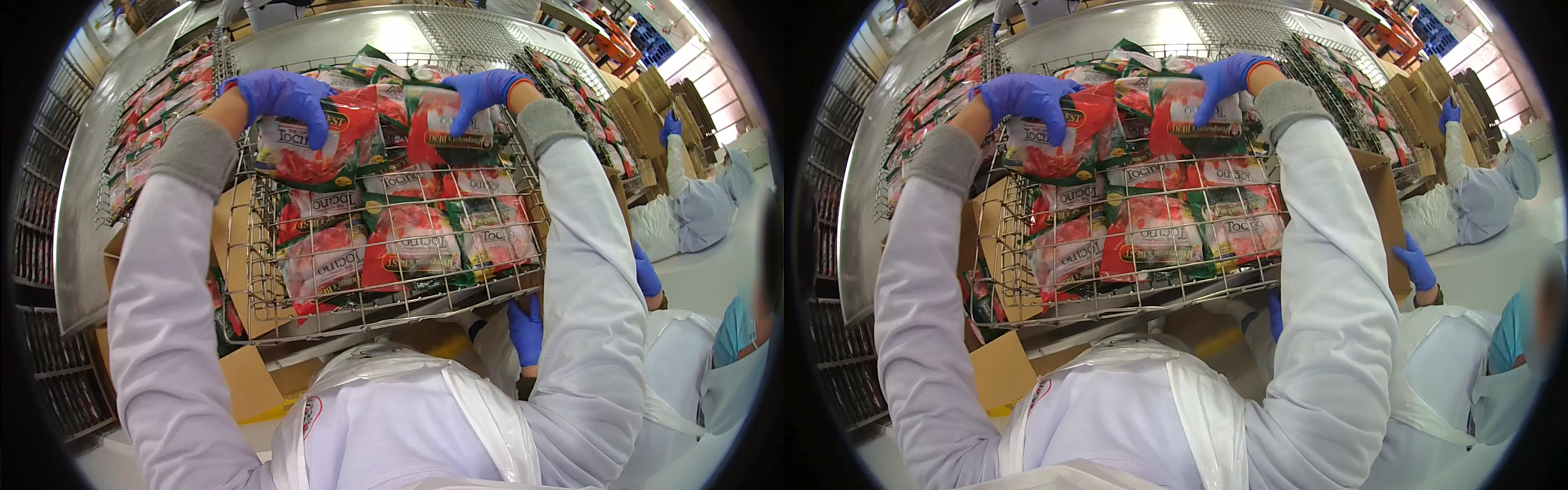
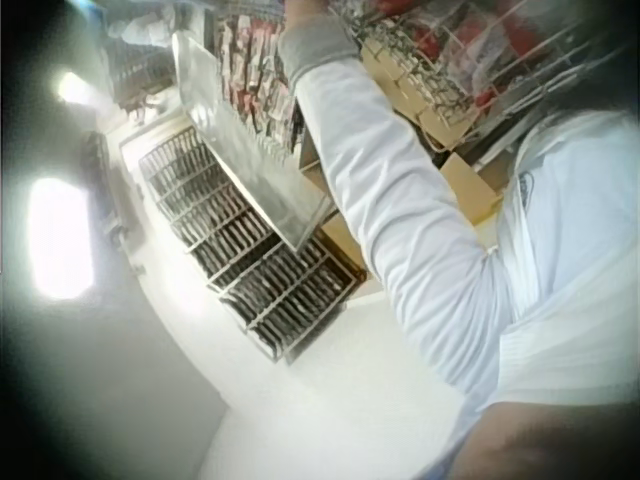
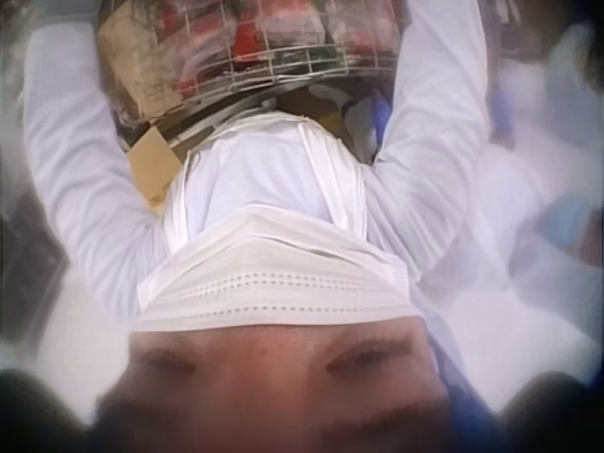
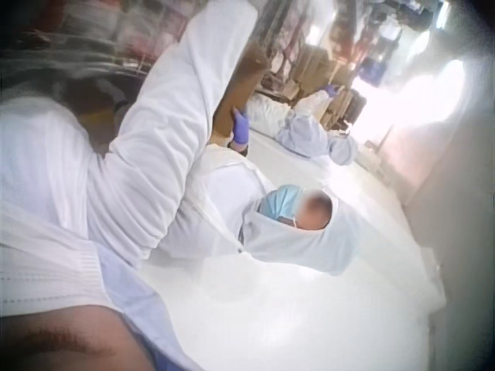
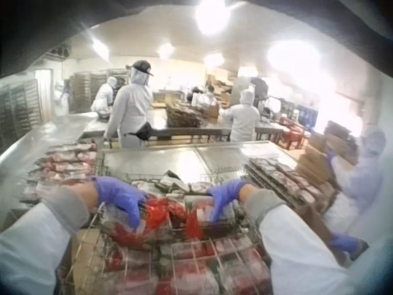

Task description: The person repeatedly takes vacuum-sealed frozen food packages from a cardboard box and places them into a wire basket on a stainless steel table. The person works alongside other staff in a commercial kitchen or processing area.

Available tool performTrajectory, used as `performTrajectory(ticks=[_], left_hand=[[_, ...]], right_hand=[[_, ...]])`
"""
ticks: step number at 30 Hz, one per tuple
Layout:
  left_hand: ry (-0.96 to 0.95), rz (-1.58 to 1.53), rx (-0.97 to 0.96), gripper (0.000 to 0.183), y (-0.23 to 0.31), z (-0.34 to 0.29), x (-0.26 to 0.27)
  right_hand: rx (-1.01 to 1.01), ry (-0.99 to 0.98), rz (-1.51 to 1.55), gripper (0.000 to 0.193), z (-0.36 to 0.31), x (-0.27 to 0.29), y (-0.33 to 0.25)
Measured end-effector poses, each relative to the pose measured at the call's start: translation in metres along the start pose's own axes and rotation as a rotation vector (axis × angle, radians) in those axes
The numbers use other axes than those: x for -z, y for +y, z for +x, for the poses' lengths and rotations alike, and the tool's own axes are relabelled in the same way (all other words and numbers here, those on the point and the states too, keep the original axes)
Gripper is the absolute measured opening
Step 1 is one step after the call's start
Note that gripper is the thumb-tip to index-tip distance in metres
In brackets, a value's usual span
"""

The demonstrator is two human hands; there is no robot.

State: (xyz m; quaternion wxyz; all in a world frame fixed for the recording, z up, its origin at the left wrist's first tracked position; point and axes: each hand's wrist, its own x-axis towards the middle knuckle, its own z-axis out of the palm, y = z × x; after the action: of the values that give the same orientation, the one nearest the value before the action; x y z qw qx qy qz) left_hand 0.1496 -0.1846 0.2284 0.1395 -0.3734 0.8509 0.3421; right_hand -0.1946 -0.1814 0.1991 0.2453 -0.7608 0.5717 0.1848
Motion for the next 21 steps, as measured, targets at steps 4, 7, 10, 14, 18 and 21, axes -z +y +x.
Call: performTrajectory(ticks=[4, 7, 10, 14, 18, 21], left_hand=[[-0.150, -0.245, -0.044, 0.024, -0.035, 0.030, -0.001], [-0.102, -0.304, 0.095, 0.012, -0.042, 0.030, 0.001], [0.081, -0.008, -0.715, 0.016, -0.087, 0.014, -0.015], [0.484, 0.167, -0.196, 0.051, 0.020, -0.060, -0.054], [1.031, 0.463, -0.321, 0.052, 0.052, -0.111, -0.099], [1.026, -0.476, -0.174, 0.037, 0.028, -0.185, -0.103]], right_hand=[[-0.038, 0.103, -0.276, 0.109, -0.042, 0.007, -0.047], [-0.021, 0.303, -0.295, 0.104, -0.079, -0.009, -0.051], [-0.074, 0.319, -0.158, 0.098, -0.097, -0.015, -0.072], [-0.063, 0.576, -0.131, 0.089, -0.121, -0.043, -0.073], [0.019, 0.874, -0.073, 0.083, -0.147, -0.043, -0.093], [0.322, 1.080, 0.073, 0.074, -0.177, -0.029, -0.136]])
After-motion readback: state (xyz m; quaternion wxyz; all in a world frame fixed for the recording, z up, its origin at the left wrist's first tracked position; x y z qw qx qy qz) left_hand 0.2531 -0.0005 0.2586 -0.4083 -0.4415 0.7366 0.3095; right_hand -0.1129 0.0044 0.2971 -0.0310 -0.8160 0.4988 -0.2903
